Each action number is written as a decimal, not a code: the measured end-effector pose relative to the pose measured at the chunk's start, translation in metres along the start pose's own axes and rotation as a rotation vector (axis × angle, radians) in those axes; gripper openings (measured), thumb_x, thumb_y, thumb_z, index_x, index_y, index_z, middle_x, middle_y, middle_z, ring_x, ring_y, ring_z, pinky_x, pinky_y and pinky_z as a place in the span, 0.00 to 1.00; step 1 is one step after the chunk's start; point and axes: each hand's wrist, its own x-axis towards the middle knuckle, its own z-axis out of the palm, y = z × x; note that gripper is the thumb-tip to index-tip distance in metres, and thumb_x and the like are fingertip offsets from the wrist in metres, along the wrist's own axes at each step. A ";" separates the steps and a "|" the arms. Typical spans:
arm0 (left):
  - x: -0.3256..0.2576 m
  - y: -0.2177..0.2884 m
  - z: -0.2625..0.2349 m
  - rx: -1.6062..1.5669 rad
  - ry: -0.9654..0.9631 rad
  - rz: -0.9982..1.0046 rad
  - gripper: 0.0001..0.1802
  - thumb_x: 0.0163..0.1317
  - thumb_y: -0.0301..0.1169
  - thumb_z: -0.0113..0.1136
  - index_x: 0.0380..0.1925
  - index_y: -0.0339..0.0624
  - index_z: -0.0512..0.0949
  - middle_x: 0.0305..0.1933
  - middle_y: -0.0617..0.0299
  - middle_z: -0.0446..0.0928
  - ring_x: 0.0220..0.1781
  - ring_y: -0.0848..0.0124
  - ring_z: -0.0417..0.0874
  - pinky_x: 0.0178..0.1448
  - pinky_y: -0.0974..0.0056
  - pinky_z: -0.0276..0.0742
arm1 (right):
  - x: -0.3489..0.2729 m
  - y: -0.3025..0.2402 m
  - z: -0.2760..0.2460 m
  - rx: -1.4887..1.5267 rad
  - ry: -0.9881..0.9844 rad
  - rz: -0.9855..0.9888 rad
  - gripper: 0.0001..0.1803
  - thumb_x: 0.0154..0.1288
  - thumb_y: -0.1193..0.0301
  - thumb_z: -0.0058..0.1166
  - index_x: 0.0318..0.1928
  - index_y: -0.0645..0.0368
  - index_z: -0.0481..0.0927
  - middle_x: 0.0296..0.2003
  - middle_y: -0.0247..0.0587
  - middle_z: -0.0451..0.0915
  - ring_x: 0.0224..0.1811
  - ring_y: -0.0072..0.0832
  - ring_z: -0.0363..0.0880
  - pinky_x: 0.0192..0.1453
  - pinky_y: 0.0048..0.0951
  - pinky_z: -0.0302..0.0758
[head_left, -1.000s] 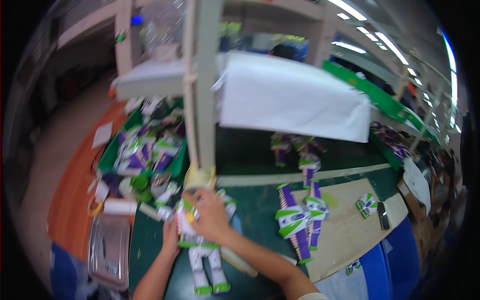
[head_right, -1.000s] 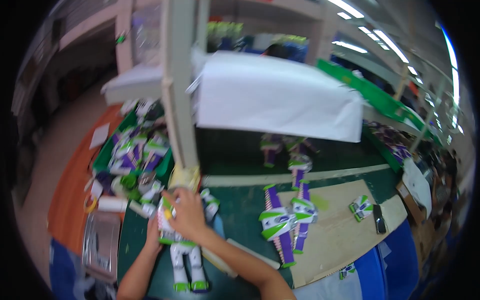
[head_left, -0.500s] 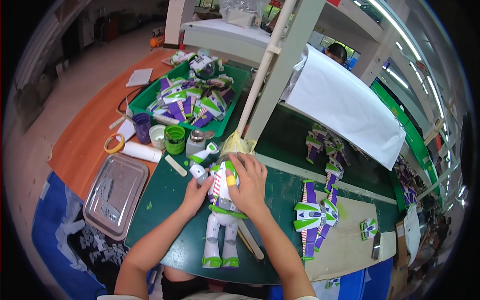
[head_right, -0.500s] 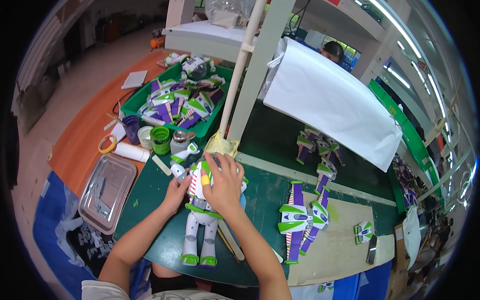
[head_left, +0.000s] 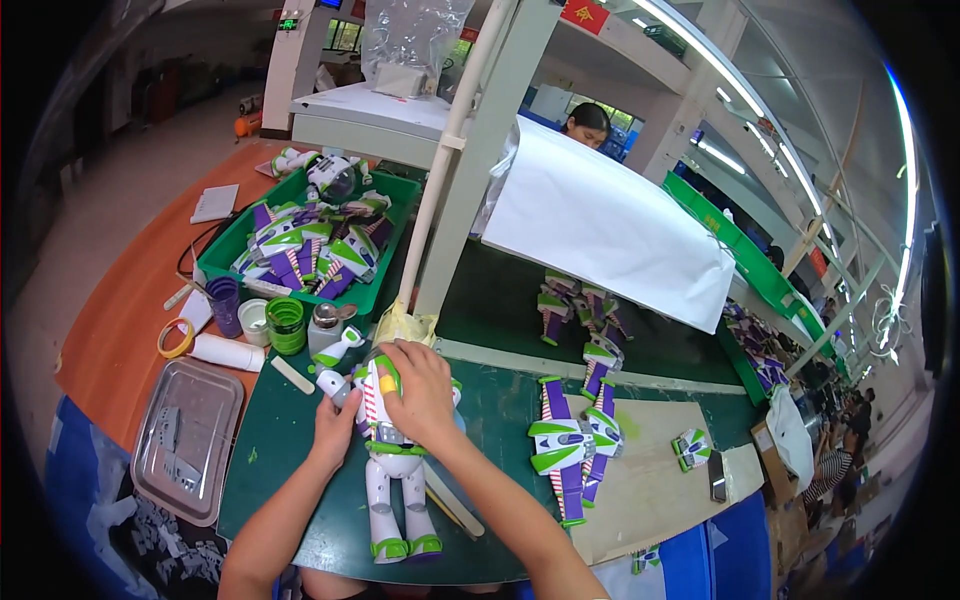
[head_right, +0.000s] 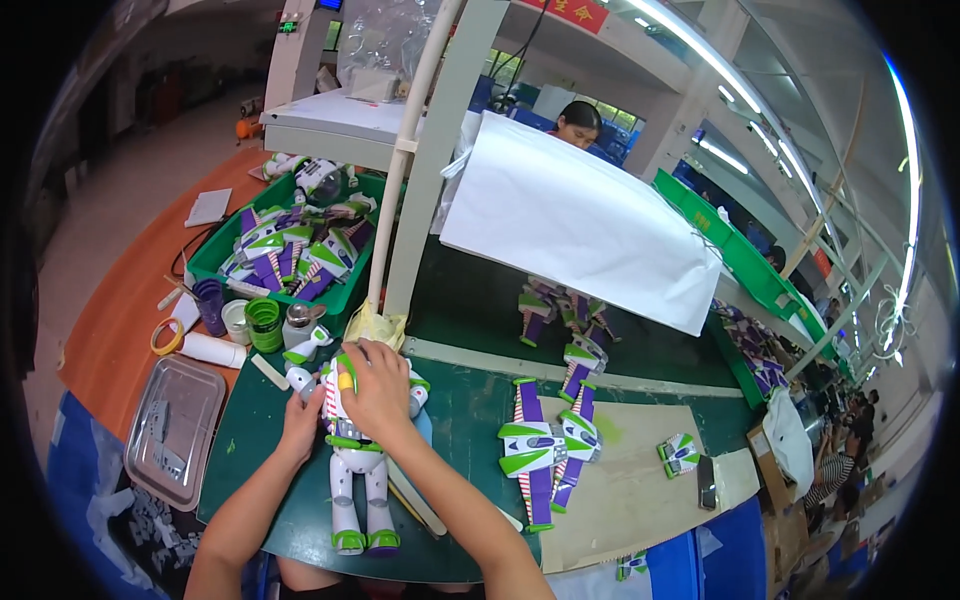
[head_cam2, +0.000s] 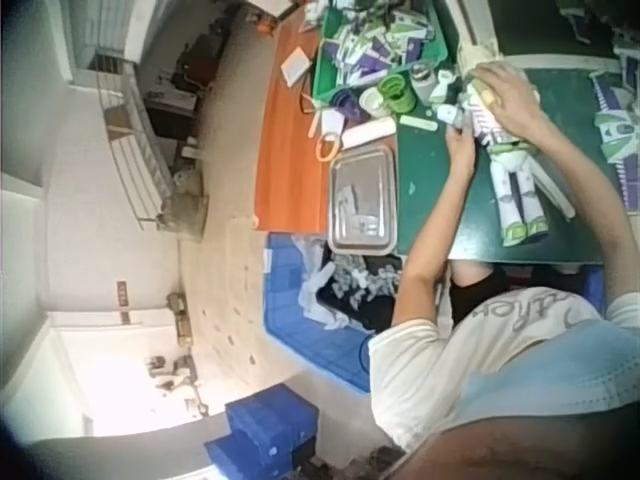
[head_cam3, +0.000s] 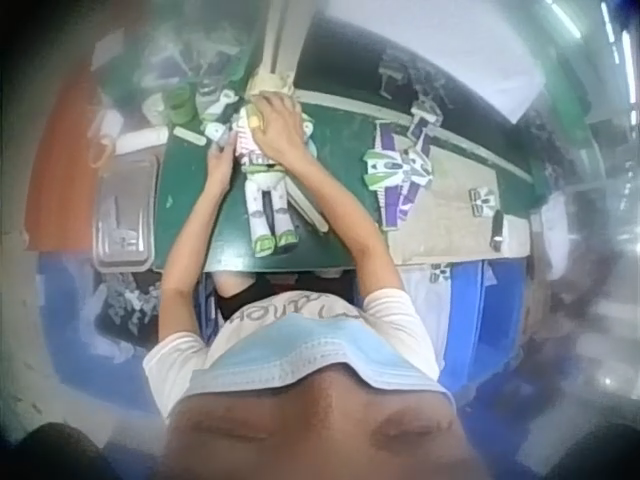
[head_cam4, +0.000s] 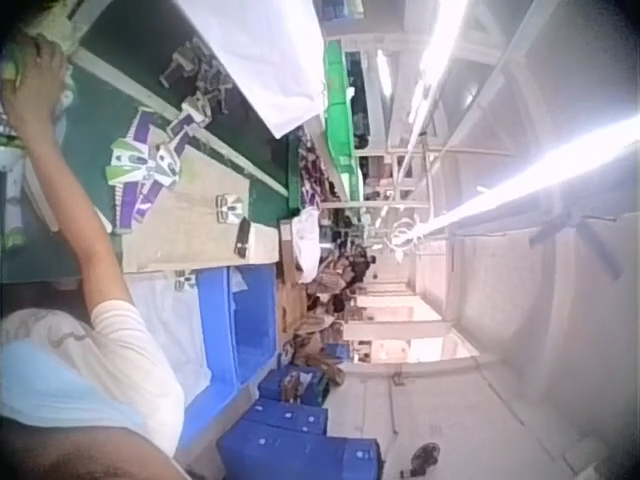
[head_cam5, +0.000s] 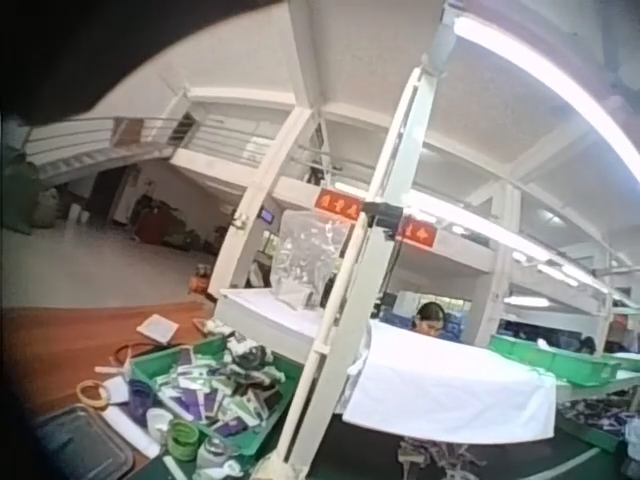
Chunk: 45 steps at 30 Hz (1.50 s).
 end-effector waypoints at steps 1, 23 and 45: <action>-0.001 -0.001 -0.005 -0.013 0.013 0.003 0.25 0.63 0.34 0.55 0.57 0.34 0.65 0.48 0.59 0.74 0.46 0.75 0.75 0.51 0.69 0.71 | 0.000 -0.004 0.001 0.013 0.008 -0.010 0.17 0.59 0.67 0.49 0.49 0.57 0.75 0.48 0.47 0.73 0.54 0.43 0.68 0.58 0.41 0.60; 0.035 0.065 -0.045 -0.335 0.363 0.422 0.15 0.67 0.38 0.42 0.35 0.37 0.70 0.33 0.57 0.74 0.37 0.68 0.76 0.43 0.65 0.71 | 0.005 -0.002 -0.004 0.039 -0.007 0.023 0.15 0.59 0.65 0.49 0.45 0.58 0.75 0.44 0.42 0.75 0.49 0.41 0.69 0.53 0.40 0.63; -0.026 0.026 0.057 0.741 0.015 0.899 0.19 0.67 0.27 0.36 0.56 0.30 0.62 0.61 0.47 0.64 0.65 0.58 0.63 0.68 0.59 0.54 | -0.066 0.025 -0.003 1.199 0.315 0.340 0.25 0.69 0.64 0.39 0.62 0.64 0.61 0.62 0.47 0.61 0.67 0.34 0.56 0.68 0.31 0.51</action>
